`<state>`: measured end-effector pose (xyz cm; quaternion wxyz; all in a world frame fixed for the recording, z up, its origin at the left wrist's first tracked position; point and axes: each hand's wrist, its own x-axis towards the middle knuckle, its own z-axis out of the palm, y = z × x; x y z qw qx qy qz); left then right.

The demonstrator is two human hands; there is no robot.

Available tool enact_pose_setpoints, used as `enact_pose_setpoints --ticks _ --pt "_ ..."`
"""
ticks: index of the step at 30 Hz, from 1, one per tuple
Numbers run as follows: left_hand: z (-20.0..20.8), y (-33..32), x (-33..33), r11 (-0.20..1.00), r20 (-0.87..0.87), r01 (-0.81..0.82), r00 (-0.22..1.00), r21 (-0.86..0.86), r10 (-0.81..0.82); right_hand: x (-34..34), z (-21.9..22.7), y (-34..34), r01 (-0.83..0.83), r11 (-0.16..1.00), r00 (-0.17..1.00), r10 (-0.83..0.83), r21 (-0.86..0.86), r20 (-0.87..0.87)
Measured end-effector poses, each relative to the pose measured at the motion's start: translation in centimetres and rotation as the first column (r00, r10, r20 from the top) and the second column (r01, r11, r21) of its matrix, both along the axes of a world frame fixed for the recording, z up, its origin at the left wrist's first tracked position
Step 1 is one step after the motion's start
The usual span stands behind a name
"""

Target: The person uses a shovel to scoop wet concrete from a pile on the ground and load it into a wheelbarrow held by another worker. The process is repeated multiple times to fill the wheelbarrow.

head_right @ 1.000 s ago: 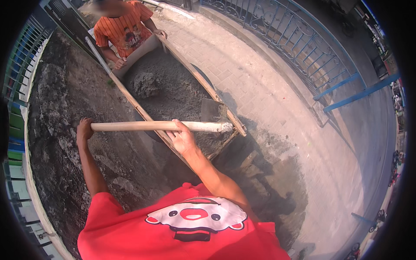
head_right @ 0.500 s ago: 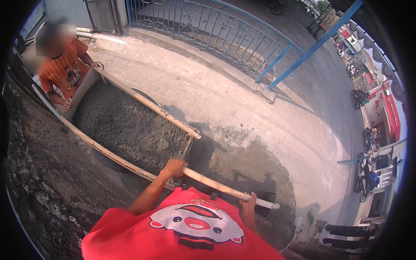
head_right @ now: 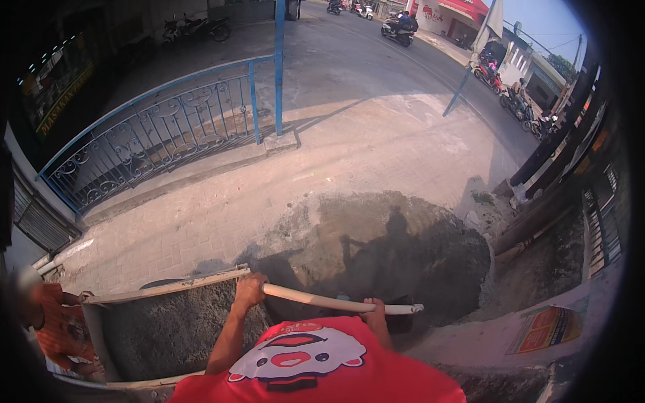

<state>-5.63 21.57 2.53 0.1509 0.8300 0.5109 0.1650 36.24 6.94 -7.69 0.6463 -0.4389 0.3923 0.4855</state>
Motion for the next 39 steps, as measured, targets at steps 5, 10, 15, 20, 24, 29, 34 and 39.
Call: enact_pose_setpoints --ticks 5,10,15,20,24,29,34,39 --pt "2.1 0.5 0.4 0.989 -0.011 0.127 0.992 -0.077 -0.128 -1.2 -1.0 -1.7 0.140 0.990 0.990 -0.140 -0.011 -0.023" --pt "0.8 0.7 0.9 0.981 -0.054 0.154 0.985 -0.121 -0.162 -0.1 -3.7 -1.2 0.168 0.980 0.985 -0.171 -0.103 -0.020" --pt "0.6 -0.5 1.4 0.976 -0.139 -0.011 0.990 -0.216 -0.019 0.6 -4.4 1.7 0.009 0.999 0.997 -0.013 -0.049 -0.076" --pt "0.2 -1.9 4.9 0.956 -0.198 -0.173 0.972 -0.236 0.127 3.6 -5.2 5.8 -0.091 0.995 0.995 0.089 -0.039 -0.054" --pt "-0.7 -2.6 8.7 0.938 -0.174 -0.281 0.953 -0.204 0.248 7.5 -9.2 9.4 -0.154 0.988 0.986 0.151 -0.030 -0.072" --pt "1.2 -2.8 14.1 0.934 -0.200 -0.273 0.952 -0.228 0.230 12.2 -11.6 14.4 -0.191 0.981 0.981 0.191 -0.009 -0.030" --pt "4.9 -2.5 18.2 0.925 -0.009 -0.263 0.962 -0.275 0.271 15.3 -12.7 16.8 -0.253 0.967 0.966 0.252 0.009 0.064" --pt "4.2 -3.1 17.4 0.895 0.045 -0.361 0.922 -0.262 0.385 14.7 -12.2 14.9 -0.468 0.871 0.877 0.436 0.152 0.201"
